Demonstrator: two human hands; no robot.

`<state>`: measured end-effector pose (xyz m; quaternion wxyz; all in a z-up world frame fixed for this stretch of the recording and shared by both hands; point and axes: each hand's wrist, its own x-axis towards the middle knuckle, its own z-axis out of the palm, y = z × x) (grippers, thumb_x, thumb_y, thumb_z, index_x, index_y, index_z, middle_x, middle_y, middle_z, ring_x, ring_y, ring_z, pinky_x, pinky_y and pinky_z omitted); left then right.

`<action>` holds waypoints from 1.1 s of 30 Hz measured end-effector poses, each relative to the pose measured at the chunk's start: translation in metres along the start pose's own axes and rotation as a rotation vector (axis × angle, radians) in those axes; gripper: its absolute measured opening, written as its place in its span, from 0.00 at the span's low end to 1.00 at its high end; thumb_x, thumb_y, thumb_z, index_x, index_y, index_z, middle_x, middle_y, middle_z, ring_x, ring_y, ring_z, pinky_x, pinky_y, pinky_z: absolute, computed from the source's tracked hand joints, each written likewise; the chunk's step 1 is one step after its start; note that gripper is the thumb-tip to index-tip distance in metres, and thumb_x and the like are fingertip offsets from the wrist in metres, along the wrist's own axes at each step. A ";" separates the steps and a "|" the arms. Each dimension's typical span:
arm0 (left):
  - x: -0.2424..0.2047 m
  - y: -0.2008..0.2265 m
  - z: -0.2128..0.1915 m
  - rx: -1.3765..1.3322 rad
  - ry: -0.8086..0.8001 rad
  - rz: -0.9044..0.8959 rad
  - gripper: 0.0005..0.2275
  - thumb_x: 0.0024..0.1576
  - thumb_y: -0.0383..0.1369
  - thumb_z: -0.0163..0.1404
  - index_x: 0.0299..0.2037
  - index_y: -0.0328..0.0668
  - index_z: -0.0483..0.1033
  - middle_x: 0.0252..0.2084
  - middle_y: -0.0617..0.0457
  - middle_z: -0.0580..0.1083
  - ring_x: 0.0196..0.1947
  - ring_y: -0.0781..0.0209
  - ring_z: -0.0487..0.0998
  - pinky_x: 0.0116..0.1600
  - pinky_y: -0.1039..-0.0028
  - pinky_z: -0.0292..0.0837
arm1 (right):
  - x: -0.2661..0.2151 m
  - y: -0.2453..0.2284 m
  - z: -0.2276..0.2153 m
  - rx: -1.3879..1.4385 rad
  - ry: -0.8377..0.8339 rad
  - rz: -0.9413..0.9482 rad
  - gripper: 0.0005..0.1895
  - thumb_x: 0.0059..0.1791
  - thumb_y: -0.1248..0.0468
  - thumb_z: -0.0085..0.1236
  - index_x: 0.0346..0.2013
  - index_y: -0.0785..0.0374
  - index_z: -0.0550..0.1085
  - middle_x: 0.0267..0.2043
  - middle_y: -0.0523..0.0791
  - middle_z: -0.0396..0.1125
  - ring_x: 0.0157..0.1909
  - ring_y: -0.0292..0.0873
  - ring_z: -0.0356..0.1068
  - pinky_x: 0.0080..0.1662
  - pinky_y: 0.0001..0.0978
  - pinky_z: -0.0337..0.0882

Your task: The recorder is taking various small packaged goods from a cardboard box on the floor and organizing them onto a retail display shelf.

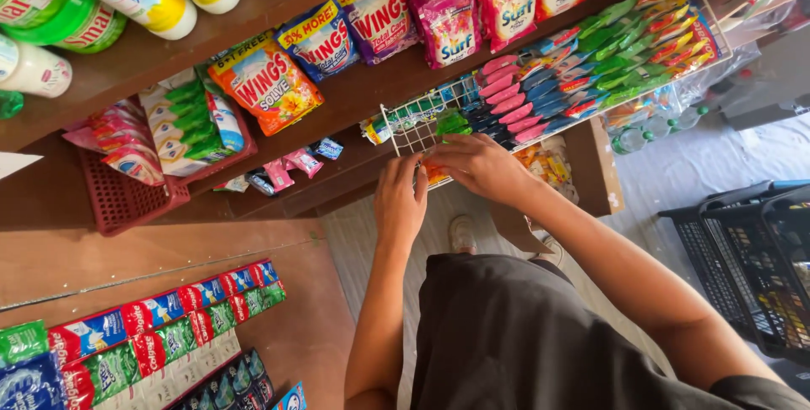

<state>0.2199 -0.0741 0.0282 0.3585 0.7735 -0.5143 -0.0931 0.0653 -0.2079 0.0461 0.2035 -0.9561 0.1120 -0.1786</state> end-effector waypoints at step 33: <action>-0.070 0.166 0.121 -0.222 -0.541 0.258 0.17 0.62 0.37 0.54 0.24 0.37 0.66 0.24 0.47 0.70 0.28 0.42 0.72 0.36 0.56 0.65 | -0.318 -0.002 -0.055 0.264 0.350 0.801 0.09 0.49 0.63 0.62 0.38 0.66 0.78 0.54 0.47 0.74 0.58 0.52 0.72 0.58 0.43 0.70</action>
